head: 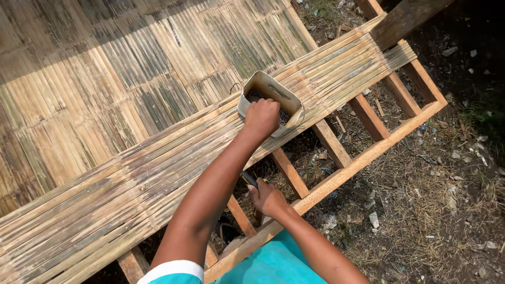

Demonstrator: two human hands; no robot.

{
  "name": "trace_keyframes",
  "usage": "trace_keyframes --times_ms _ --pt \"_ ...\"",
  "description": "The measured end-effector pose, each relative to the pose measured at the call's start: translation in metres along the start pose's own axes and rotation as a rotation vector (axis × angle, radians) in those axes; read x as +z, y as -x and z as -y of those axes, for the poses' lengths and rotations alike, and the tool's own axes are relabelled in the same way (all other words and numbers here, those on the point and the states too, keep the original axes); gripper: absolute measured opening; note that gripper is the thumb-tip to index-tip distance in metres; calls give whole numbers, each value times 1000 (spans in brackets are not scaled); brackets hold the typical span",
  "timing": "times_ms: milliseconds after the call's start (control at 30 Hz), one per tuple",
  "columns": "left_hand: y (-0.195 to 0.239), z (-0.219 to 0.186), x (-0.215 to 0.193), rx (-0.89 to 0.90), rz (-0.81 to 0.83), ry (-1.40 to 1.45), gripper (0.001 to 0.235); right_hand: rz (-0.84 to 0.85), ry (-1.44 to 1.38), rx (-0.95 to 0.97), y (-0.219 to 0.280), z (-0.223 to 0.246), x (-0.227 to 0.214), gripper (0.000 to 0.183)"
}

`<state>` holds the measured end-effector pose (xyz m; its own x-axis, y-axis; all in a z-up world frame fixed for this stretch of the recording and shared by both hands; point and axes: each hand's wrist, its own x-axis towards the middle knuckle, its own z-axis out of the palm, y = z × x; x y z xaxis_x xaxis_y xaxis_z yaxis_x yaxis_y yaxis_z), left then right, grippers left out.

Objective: The person hammers nails into a bamboo mat laid over a wooden frame. They repeatedly pick nails from a metal container and drive them into the mat using a hammer.

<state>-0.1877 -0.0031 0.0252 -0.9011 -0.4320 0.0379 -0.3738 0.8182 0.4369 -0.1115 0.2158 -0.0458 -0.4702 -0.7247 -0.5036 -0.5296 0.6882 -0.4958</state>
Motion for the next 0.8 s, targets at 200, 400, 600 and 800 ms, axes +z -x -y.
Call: trace_keyframes --times_ms 200,400,600,800 --pt "-94 -13 87 -262 730 -379 28 120 -48 -62 -17 -19 -22 35" --pt "-95 3 124 -266 648 -30 34 228 -19 -81 -34 -25 -45 45" --pt "-94 -10 88 -318 629 -29 34 223 6 -57 -33 -13 -60 39" --pt "-82 -6 69 -151 228 -119 20 124 -48 -15 -12 -3 -35 38"
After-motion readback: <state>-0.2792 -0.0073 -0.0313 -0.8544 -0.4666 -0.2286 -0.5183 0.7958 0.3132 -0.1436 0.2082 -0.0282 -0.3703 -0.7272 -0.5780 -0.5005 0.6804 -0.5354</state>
